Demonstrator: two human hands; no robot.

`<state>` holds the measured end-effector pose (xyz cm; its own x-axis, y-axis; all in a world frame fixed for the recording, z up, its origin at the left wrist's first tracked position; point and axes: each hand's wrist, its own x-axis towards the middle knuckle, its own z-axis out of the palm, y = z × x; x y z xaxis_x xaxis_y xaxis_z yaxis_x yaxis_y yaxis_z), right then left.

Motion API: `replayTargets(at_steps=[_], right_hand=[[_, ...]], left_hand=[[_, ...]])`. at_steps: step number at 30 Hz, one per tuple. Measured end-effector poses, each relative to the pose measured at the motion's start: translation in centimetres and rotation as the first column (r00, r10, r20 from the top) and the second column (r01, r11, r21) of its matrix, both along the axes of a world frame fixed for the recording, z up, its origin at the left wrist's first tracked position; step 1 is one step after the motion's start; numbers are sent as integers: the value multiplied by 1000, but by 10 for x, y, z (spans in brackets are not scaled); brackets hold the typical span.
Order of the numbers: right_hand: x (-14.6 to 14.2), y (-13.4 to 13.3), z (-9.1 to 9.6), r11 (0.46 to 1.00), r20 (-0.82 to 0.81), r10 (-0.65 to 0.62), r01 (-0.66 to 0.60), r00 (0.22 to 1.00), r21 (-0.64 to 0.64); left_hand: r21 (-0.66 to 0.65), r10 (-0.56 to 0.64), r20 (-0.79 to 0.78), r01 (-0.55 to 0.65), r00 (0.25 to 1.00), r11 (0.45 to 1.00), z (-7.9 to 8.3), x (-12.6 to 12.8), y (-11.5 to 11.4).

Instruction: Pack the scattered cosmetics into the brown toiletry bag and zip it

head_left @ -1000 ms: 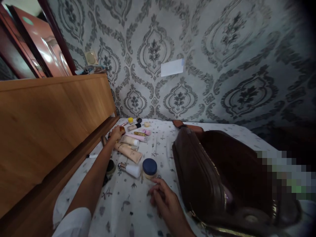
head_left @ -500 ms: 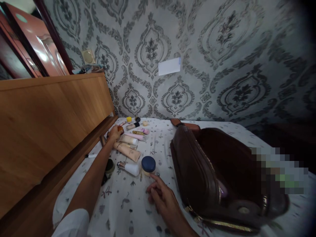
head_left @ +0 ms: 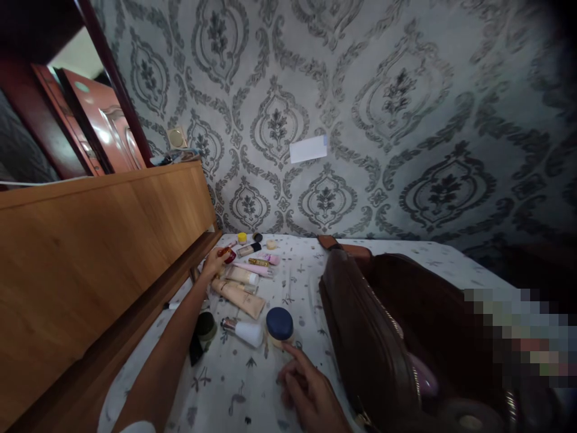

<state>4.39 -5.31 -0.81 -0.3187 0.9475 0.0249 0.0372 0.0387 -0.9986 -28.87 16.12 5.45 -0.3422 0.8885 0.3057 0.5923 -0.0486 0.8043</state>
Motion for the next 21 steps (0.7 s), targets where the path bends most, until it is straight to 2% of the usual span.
replayTargets(at_steps=[7, 10, 13, 16, 19, 21], right_hand=[[-2, 3, -11, 1000, -49, -5, 5, 999, 8], [-1, 1, -5, 1000, -39, -19, 19, 999, -8], [3, -2, 9, 999, -28, 22, -22, 999, -24], [7, -4, 24, 997, -29, 69, -70, 997, -34], [9, -5, 31, 997, -30, 72, -73, 997, -31], [9, -5, 31, 997, -27, 68, -69, 997, -27]], left_hand=[[14, -181, 251, 184, 951, 983, 14, 25, -23], [5, -278, 317, 291, 907, 957, 17, 46, -37], [-20, -382, 356, 416, 852, 909, 20, 68, -51], [-54, -513, 327, 558, 794, 828, 18, 90, -62], [-109, -636, 180, 657, 751, 746, 9, 109, -71], [-147, -664, 89, 669, 743, 729, 1, 119, -75]])
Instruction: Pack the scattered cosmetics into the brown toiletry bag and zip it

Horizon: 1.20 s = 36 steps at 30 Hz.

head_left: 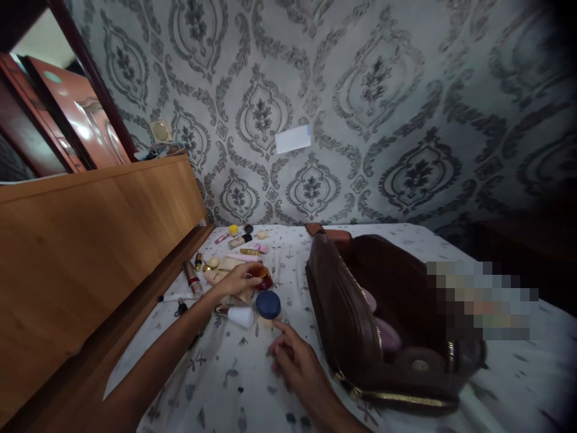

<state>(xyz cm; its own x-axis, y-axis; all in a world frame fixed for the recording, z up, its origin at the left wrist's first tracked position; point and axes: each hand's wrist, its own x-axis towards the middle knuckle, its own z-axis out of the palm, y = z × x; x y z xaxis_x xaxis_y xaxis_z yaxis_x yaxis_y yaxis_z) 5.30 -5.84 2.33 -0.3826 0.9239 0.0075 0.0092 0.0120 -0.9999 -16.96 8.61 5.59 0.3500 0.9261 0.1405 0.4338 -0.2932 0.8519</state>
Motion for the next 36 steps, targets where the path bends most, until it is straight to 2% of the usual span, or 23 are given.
replayTargets(at_steps=[5, 9, 12, 15, 18, 21, 24, 26, 28, 31, 36], right_hand=[[0, 0, -4, 1000, -19, 3, -3, 1000, -8], [-1, 2, -10, 998, -94, -60, 58, 994, -18], [-2, 6, -15, 993, -154, -118, 115, 981, -32], [-3, 9, -17, 987, -181, -161, 153, 970, -55], [-3, 10, -17, 986, -222, -165, 152, 961, -76], [-2, 10, -16, 987, -257, -148, 126, 955, -102], [0, 9, -14, 987, -296, -135, 103, 946, -122], [1, 10, -12, 986, -352, -133, 87, 927, -143], [2, 10, -9, 983, -412, -137, 74, 901, -167], [1, 9, -3, 985, -478, -120, 45, 870, -165], [2, 7, 4, 990, -546, -53, -26, 836, -135]], left_hand=[[124, -16, -191, 40, 981, 991, -8, 9, -9], [200, 20, -267, 35, 964, 979, 5, 10, -20], [315, 137, -268, -48, 954, 948, 22, 18, -39], [352, 225, -344, -97, 911, 931, 34, 35, -67], [375, 238, -457, -57, 857, 925, 35, 51, -91], [403, 284, -501, -70, 817, 913, 27, 60, -102], [345, 283, -401, -143, 871, 928, 23, 58, -102], [247, 244, -240, -184, 940, 951, 24, 55, -102], [117, 195, -77, -186, 978, 976, 28, 52, -103], [-13, 175, 55, -175, 983, 985, 35, 54, -109], [-64, 249, 142, -243, 958, 968, 31, 62, -114]])
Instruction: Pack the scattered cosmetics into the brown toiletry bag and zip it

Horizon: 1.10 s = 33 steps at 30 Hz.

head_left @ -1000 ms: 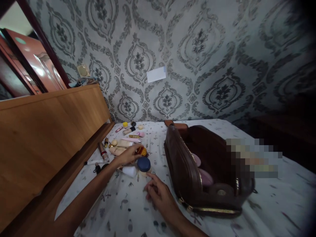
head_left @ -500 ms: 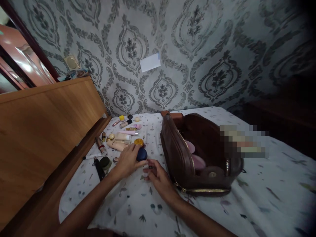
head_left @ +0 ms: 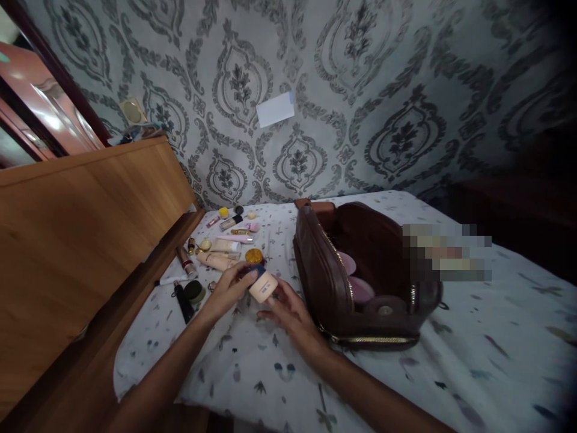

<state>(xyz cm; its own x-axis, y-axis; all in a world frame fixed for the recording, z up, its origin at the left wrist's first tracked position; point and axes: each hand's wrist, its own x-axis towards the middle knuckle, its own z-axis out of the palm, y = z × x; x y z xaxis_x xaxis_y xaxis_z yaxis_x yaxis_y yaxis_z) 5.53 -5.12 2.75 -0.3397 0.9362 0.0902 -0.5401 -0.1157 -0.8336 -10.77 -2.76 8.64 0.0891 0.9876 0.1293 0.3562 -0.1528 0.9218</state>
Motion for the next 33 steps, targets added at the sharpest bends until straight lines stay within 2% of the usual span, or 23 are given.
replayTargets(at_steps=[2, 4, 7, 9, 19, 25, 33], right_hand=[[1, 0, 1, 1000, -25, 14, -15, 1000, -4], [2, 1, 0, 1000, -37, 27, -28, 999, -13], [2, 1, 0, 999, -38, 47, -48, 998, -22], [1, 0, -1, 998, -33, 56, -57, 998, -29], [0, 2, -1, 995, -53, 70, -73, 996, -64], [0, 3, -4, 992, -74, 68, -76, 995, -104], [0, 2, -3, 991, -75, 99, -106, 992, -87]], left_hand=[[59, 38, 12, -39, 999, 998, -8, 4, 0], [171, 91, 9, -91, 996, 981, -16, 7, -1], [341, 167, -43, -143, 985, 929, -24, 11, -4], [408, 197, -92, -144, 976, 901, -26, 11, -6], [461, 206, -105, -136, 973, 877, -31, 7, -8], [454, 192, -101, -127, 976, 882, -29, 8, -9], [462, 196, -119, -121, 973, 879, -29, 8, -11]])
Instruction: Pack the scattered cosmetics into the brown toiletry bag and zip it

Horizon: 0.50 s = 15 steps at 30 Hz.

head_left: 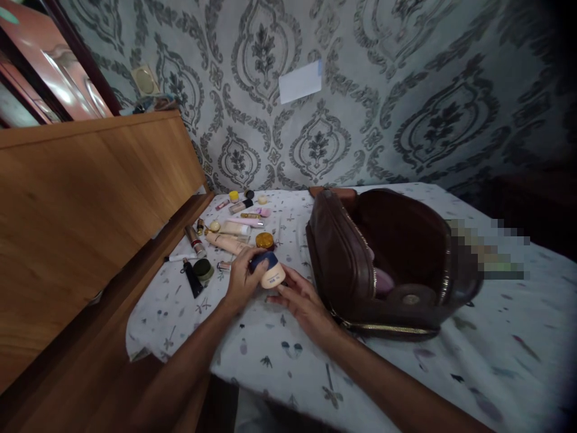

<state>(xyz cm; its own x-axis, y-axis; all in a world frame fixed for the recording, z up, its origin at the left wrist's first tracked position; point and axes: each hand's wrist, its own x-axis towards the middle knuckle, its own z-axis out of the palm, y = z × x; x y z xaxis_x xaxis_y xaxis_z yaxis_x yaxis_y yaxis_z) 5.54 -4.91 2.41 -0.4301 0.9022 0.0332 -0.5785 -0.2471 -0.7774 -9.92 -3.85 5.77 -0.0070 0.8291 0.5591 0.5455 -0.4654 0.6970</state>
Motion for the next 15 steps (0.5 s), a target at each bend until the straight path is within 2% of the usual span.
replayTargets(at_steps=[15], right_hand=[[-1, 2, -3, 1000, -1, -5, 5, 1000, 1]], left_hand=[[7, -11, -41, 12, 999, 1000, -3, -3, 0]])
